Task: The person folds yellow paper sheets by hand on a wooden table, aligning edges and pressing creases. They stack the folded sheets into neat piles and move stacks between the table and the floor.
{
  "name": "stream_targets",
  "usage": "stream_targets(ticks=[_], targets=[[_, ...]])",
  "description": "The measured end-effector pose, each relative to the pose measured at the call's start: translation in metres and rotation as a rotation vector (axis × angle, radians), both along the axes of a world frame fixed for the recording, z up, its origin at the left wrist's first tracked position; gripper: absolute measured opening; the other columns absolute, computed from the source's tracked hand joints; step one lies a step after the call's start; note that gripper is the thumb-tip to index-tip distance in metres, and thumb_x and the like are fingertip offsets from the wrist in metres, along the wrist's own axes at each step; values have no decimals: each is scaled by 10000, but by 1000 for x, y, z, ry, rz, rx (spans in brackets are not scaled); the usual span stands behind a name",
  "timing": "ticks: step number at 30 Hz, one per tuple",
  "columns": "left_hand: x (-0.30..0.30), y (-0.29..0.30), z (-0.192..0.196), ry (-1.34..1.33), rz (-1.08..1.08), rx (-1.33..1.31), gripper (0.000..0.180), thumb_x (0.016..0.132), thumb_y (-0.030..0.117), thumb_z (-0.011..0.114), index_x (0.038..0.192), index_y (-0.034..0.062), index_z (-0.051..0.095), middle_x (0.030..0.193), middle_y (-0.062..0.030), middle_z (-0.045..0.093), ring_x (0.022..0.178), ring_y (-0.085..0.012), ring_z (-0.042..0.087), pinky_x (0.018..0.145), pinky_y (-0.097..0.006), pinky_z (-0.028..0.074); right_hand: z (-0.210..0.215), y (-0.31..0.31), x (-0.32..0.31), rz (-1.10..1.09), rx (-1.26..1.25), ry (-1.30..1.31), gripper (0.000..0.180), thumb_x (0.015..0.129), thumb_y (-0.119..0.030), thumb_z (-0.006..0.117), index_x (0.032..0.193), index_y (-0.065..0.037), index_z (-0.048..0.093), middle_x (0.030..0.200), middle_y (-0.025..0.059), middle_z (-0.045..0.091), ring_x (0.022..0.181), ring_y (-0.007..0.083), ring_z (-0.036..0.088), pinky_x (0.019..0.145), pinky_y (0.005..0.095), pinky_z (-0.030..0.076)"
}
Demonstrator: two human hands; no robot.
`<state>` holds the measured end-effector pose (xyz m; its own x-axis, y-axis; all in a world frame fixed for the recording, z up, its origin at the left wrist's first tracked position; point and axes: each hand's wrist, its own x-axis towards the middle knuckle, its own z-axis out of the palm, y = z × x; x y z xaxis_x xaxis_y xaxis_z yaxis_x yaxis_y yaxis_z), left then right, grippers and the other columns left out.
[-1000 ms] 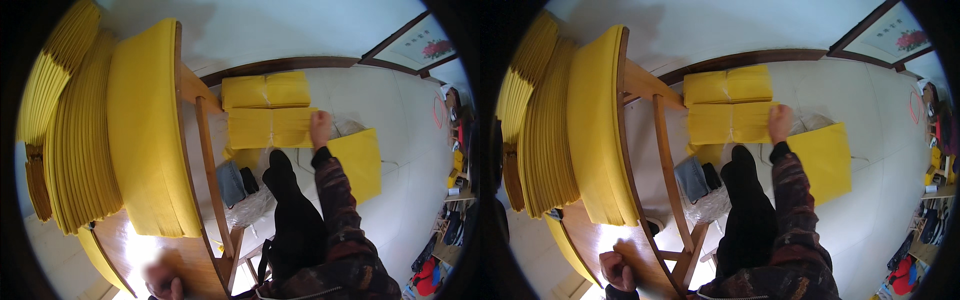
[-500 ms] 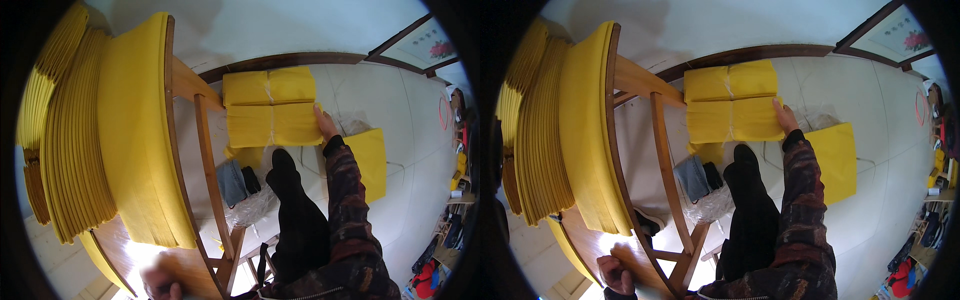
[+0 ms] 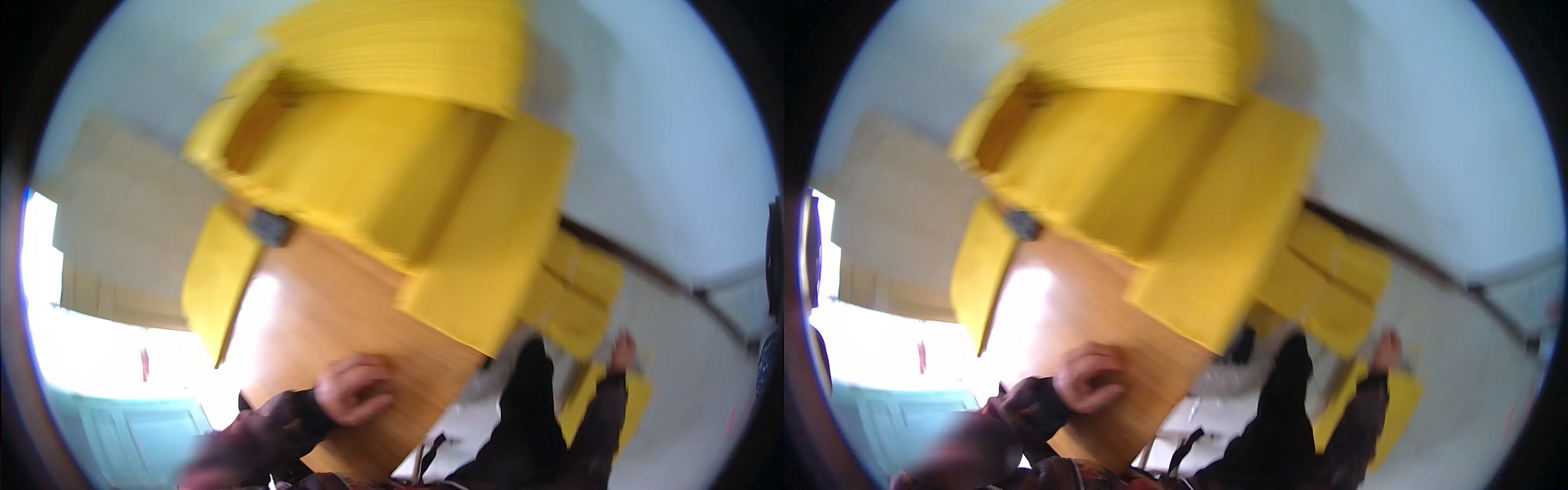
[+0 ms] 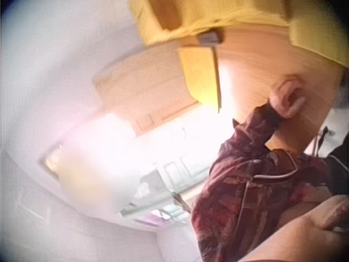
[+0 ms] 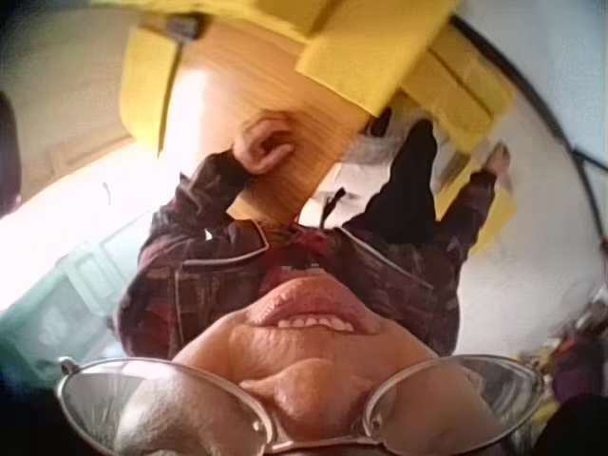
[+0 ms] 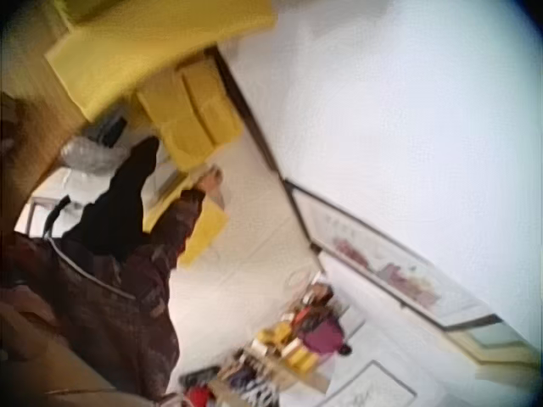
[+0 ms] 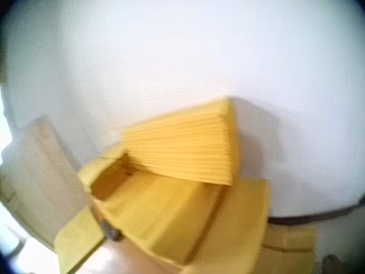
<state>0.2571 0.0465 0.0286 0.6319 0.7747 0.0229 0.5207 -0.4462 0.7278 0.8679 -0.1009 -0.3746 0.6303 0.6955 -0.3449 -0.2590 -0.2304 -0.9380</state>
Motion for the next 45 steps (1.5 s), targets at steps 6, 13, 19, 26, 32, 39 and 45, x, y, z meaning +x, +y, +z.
stream_targets(ticks=[6,13,19,26,32,39,45], targets=[[5,-3,8,-164,-56,34,229,783,205,646,944,58,573,948,-126,567,853,-330,576,694,-377,497,214,59,-60,-215,-82,-202,249,851,-138,579,1075,-43,525,846,24,576,715,102,537,604,232,434],[-4,-3,-20,-332,-132,49,200,814,200,616,937,48,572,879,-144,546,830,-338,560,693,-378,477,475,182,-194,117,295,-637,142,879,-90,536,1005,-24,540,847,27,564,752,105,553,650,230,447],[-13,29,-43,-658,-409,-375,166,846,132,617,972,35,570,876,-62,560,821,-180,556,718,-292,461,632,280,-379,586,461,-1032,135,875,-84,569,966,10,539,868,46,592,794,116,569,718,245,462],[-8,47,-51,-888,-482,-707,182,879,102,606,1023,7,549,884,1,545,845,-78,492,761,-237,430,650,424,-601,1237,333,-1488,479,818,-323,623,1143,20,540,1139,184,576,1084,267,536,927,341,416],[-16,45,-42,-947,-475,-678,157,871,159,607,932,23,558,848,-11,561,791,-90,512,699,-246,434,601,486,-689,1352,90,-1734,674,775,-438,613,1266,3,477,1351,221,420,1218,329,449,1023,364,352],[-19,45,-35,-775,-367,-463,194,796,204,613,879,41,549,758,-75,592,712,-209,580,643,-329,458,576,533,-694,1104,313,-1899,308,836,-149,514,1137,-100,556,1161,145,556,1067,336,530,889,401,437],[-11,42,-40,-802,-346,-378,169,778,190,599,861,50,554,756,-109,597,726,-273,591,636,-361,459,584,559,-699,1221,135,-2097,114,788,-86,537,889,-72,588,950,138,621,898,337,587,729,423,461]])
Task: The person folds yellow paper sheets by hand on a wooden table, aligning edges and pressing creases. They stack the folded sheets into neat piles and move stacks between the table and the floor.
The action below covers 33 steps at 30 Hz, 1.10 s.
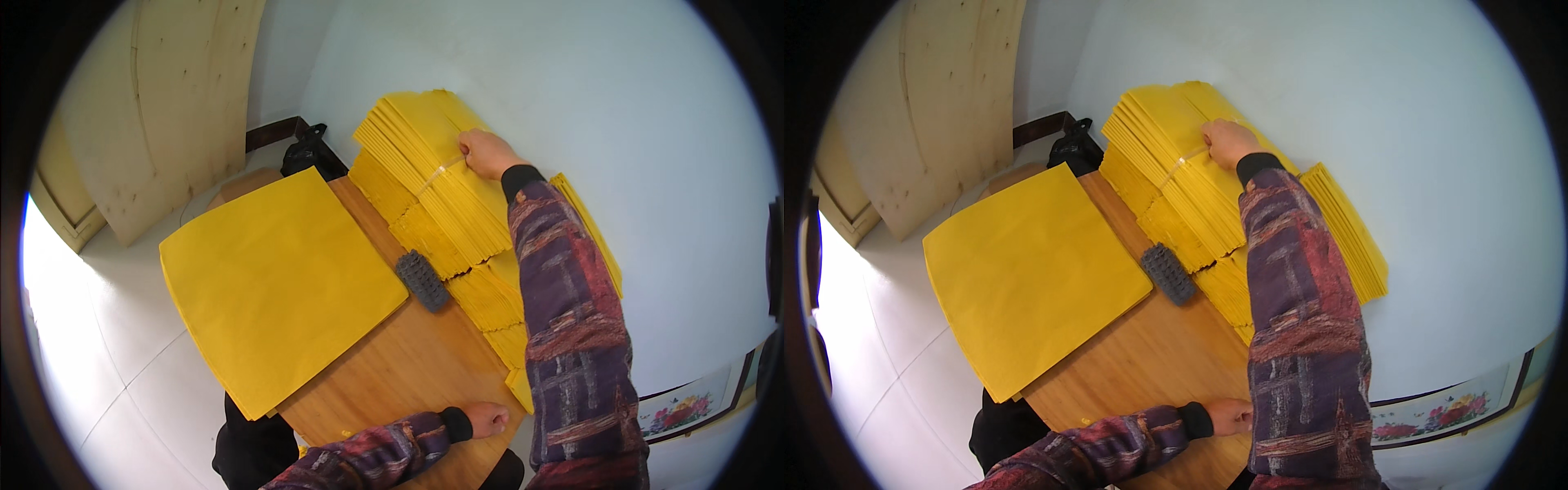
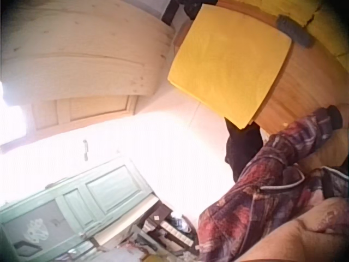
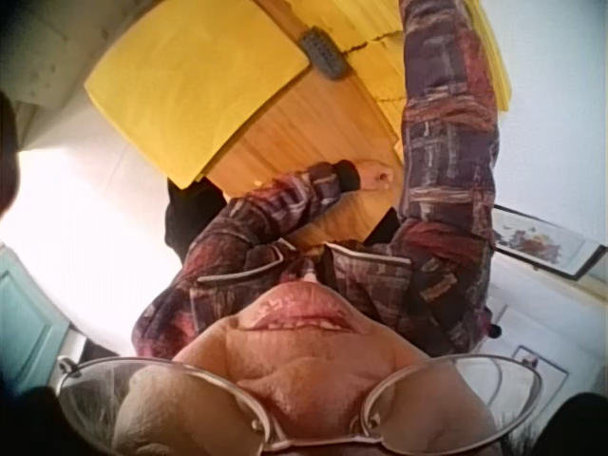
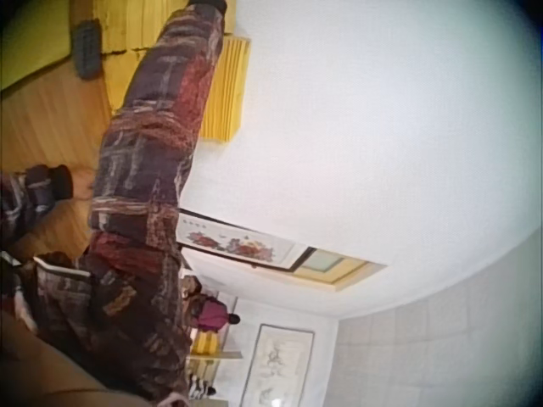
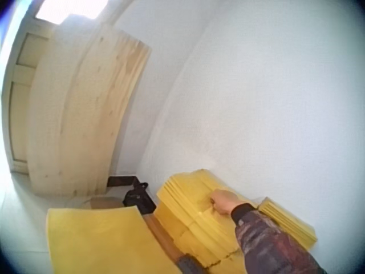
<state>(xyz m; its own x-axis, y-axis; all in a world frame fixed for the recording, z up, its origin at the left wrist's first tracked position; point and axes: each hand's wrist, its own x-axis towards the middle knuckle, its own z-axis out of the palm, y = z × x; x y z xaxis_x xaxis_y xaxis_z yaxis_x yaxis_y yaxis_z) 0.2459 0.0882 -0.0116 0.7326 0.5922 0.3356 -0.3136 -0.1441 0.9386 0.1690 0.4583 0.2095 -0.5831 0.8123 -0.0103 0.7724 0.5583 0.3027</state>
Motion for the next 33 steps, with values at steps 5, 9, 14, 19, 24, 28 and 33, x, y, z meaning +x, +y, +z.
stream_targets(ticks=[5,9,14,19,24,28,33], targets=[[8,-4,-7,-46,42,-13,134,761,162,596,824,57,542,726,-109,584,708,-296,586,613,-384,451,4,4,5,19,-50,279,95,788,-134,568,817,-44,557,820,151,620,799,342,582,683,419,450],[10,-5,-8,-83,64,-8,130,753,159,604,810,60,542,699,-104,571,677,-295,575,593,-388,443,-6,-2,8,-14,-52,642,157,818,-183,562,807,-29,538,815,174,609,790,357,572,684,422,443],[5,-3,-6,-84,70,41,127,758,165,606,803,62,546,703,-106,579,673,-292,577,601,-383,450,11,-14,4,268,150,471,174,858,-200,531,888,-34,569,848,193,612,823,376,570,712,433,448],[3,-3,-10,-19,-44,-21,124,841,140,603,935,66,570,813,-57,554,731,-154,543,682,-297,467,79,-73,34,457,279,281,216,908,-237,501,924,-27,551,833,153,587,770,365,555,683,375,442],[-5,2,-14,118,-158,-140,120,878,69,586,996,54,575,879,11,556,818,-81,536,737,-244,462,156,-229,138,218,100,590,211,943,-193,476,1017,-58,620,864,154,645,730,210,592,725,328,486],[-16,4,-8,119,-204,-128,185,896,25,545,1080,40,539,943,-7,564,875,-90,533,790,-238,449,174,-353,238,-67,193,526,206,939,-195,480,1002,-38,596,872,147,620,768,239,585,727,331,471],[-22,4,0,165,-138,-100,157,890,18,551,1047,31,545,912,1,558,833,-83,526,748,-232,448,144,-457,385,-391,330,324,208,935,-197,484,983,-13,567,883,139,589,817,275,576,730,335,453]])
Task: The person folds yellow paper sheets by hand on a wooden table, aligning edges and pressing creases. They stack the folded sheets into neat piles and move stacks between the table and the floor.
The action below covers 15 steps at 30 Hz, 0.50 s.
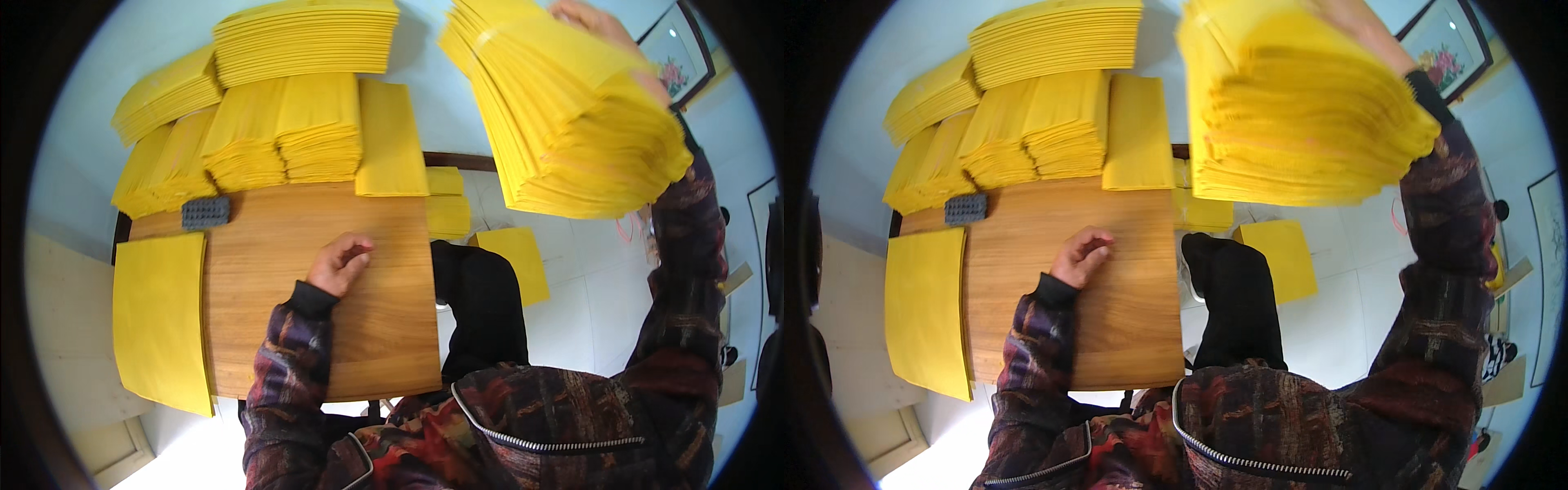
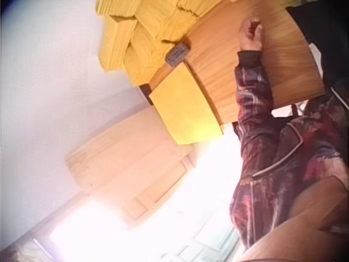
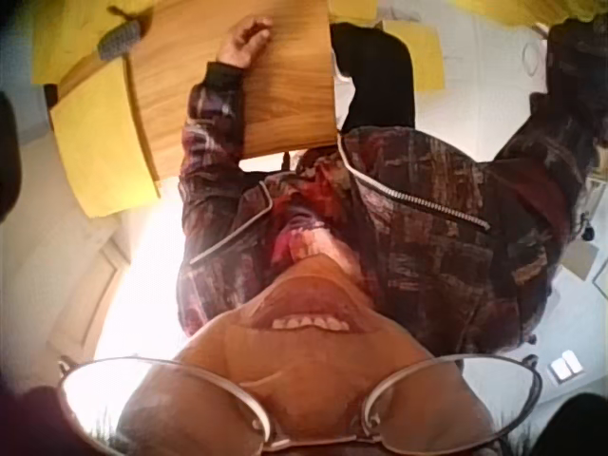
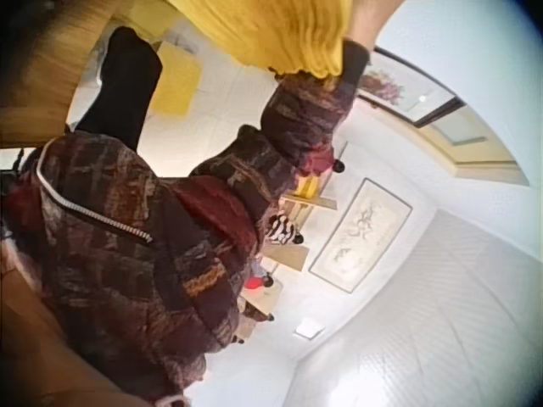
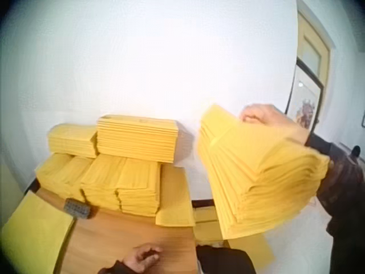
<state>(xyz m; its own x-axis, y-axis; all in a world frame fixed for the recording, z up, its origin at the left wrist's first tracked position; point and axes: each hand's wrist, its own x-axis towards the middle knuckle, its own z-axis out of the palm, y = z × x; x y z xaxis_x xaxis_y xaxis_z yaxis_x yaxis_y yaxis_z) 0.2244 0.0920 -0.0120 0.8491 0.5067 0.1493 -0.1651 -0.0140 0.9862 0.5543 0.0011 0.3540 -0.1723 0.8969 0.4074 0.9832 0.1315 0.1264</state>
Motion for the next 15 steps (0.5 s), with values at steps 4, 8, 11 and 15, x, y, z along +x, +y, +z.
stream_targets(ticks=[4,8,11,15], targets=[[0,-8,7,76,93,-16,145,868,12,569,1011,31,559,877,1,550,791,-71,517,705,-222,443,-79,-46,104,-258,22,-171,197,933,-152,446,1027,-20,559,928,171,565,869,350,544,766,374,444],[6,-19,22,255,199,259,148,804,13,600,948,37,575,822,-26,541,691,-87,506,616,-217,421,-191,-50,162,-355,-16,25,122,839,-84,474,932,-79,553,848,171,541,824,391,559,686,464,449],[12,-27,34,375,260,444,146,742,15,621,883,39,591,795,-64,552,595,-128,503,522,-238,409,-274,-33,181,-428,-127,96,134,810,-65,495,924,-81,562,847,162,542,817,382,565,680,459,460],[21,-30,41,454,274,545,206,683,53,661,876,17,600,845,-108,587,599,-177,555,515,-261,449,-377,5,184,-384,-177,249,151,806,-78,500,935,-90,576,853,152,543,807,365,582,677,445,477]])
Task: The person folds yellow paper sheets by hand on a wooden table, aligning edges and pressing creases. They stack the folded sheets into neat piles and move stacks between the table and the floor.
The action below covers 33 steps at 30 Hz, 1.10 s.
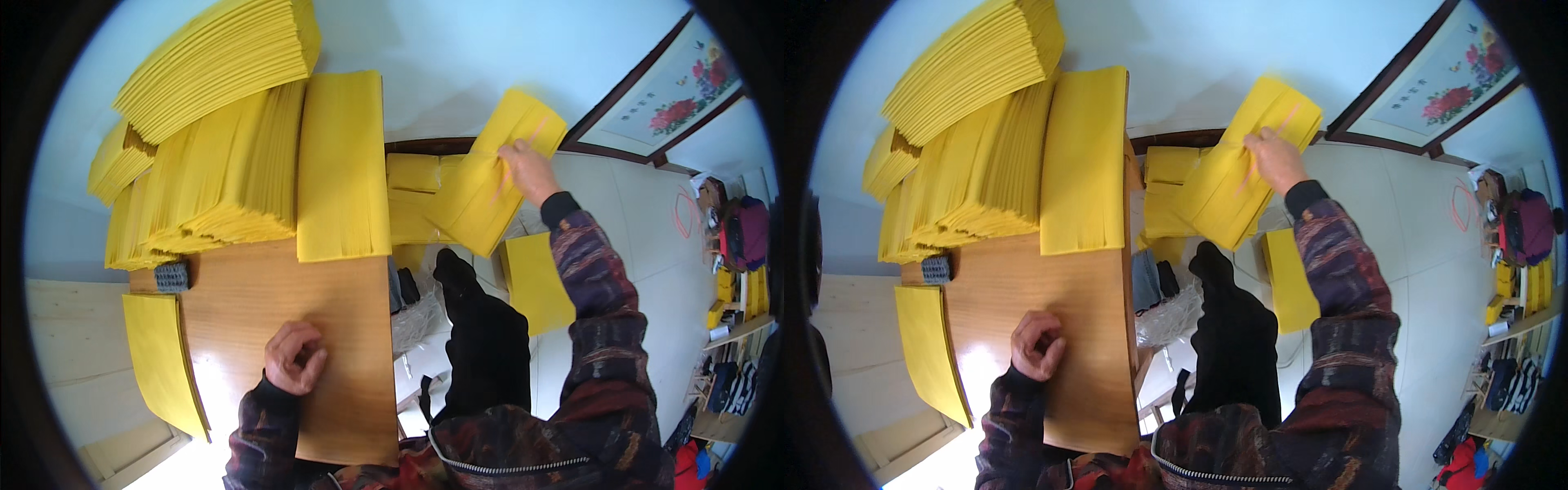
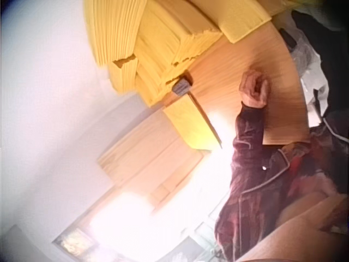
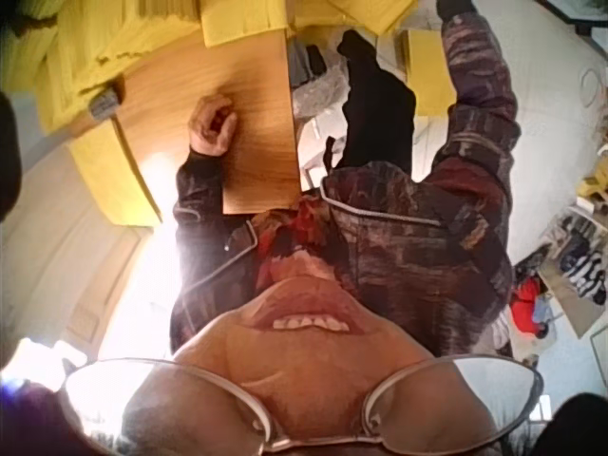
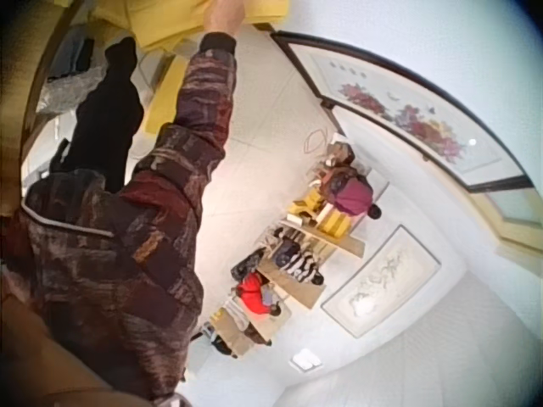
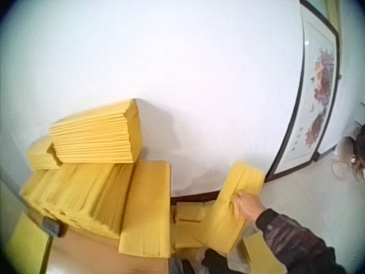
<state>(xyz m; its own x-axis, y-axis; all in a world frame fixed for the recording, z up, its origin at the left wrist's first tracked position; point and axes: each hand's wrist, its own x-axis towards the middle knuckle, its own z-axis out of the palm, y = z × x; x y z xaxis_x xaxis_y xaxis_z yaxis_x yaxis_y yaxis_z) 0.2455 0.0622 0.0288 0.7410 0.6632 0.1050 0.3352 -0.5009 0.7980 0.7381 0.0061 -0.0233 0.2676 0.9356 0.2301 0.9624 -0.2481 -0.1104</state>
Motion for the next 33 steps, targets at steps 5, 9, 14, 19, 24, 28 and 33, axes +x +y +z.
stream_targets(ticks=[5,9,14,19,24,28,33], targets=[[2,0,-2,50,13,69,243,666,100,693,874,28,588,834,-119,581,545,-178,546,473,-279,448,-84,51,-13,131,-56,113,158,802,-94,512,945,-92,578,863,152,537,789,343,596,666,437,485],[1,3,-2,102,-25,148,287,637,140,722,871,51,581,835,-118,578,534,-200,538,471,-289,450,-120,86,-29,223,-141,97,150,798,-118,532,938,-98,583,864,149,539,777,327,607,655,416,499],[-2,3,0,161,-30,120,319,621,151,738,884,59,582,832,-124,575,588,-235,567,510,-315,471,-149,116,-41,352,-116,121,129,808,-125,523,909,-104,599,869,138,542,768,329,612,656,417,500],[-2,4,1,168,-39,118,338,602,152,751,883,69,583,835,-119,581,653,-257,595,547,-336,492,-176,129,-53,306,-166,170,133,812,-122,517,912,-105,603,878,131,542,817,324,605,674,425,496],[-1,7,1,142,-68,157,337,599,155,756,876,78,581,834,-110,583,653,-252,594,534,-331,491,-190,121,-63,243,-103,166,135,810,-103,519,932,-88,574,867,135,519,832,320,589,662,426,490],[-1,6,1,154,-71,138,339,599,155,759,876,76,579,833,-108,585,649,-249,592,525,-328,486,-192,122,-61,219,7,208,119,806,-84,512,919,-74,549,852,135,502,806,321,581,647,421,486],[-1,6,1,147,-55,148,340,604,155,761,880,72,581,836,-110,587,644,-247,591,520,-329,483,-198,135,-70,243,-24,198,75,796,-87,512,867,-68,529,831,132,494,765,320,579,636,421,485]])
